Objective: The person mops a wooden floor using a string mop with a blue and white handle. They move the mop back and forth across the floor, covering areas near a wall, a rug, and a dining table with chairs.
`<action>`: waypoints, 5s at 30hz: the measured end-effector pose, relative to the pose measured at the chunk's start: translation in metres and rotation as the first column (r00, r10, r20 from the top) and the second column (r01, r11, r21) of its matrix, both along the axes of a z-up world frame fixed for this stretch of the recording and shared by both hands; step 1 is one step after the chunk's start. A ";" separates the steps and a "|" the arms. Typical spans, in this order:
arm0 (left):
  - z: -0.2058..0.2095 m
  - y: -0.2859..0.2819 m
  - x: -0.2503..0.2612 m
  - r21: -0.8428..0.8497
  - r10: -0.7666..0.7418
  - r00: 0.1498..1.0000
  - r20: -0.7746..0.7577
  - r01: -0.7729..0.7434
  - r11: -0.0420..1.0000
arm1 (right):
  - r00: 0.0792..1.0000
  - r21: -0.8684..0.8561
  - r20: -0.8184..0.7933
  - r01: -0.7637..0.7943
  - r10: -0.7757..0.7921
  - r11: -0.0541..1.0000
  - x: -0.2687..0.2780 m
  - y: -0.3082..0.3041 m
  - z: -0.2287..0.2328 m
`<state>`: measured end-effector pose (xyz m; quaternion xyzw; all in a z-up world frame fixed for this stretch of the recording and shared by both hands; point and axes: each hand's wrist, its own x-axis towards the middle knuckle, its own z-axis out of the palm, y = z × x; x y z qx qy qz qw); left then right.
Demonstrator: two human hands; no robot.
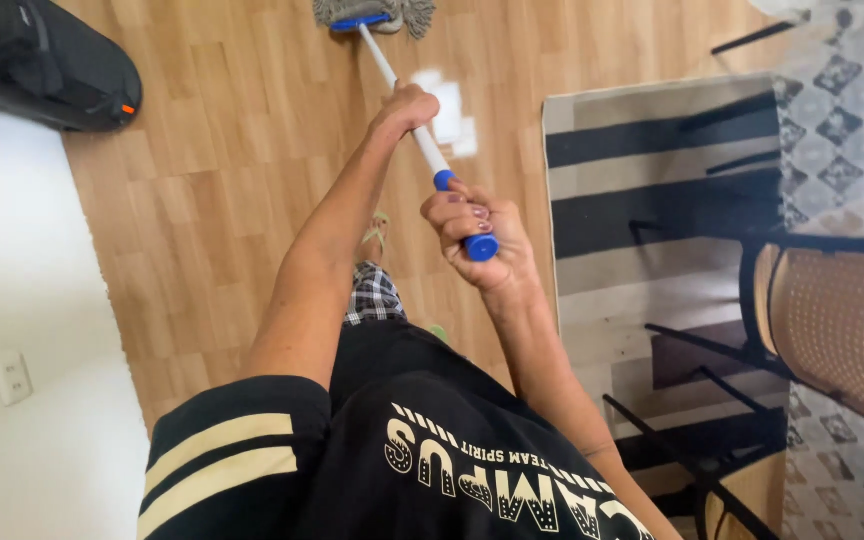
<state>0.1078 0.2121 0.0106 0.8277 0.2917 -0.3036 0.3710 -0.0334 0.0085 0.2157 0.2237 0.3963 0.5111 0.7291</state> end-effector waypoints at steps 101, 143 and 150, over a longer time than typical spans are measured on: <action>-0.100 -0.296 -0.643 0.503 -0.894 0.444 -0.064 0.788 0.355 | 0.975 -0.070 -0.027 0.217 -0.220 0.974 -0.707 -0.278 0.021; -0.049 -0.560 -0.951 -0.253 0.242 0.897 0.370 -0.154 0.955 | 0.985 -0.255 -0.048 0.151 -0.168 0.955 -0.937 -0.486 0.060; -0.070 -0.545 -0.896 0.221 -0.296 0.899 0.323 0.232 0.947 | 0.995 -0.260 0.005 0.095 -0.097 0.961 -0.891 -0.494 0.040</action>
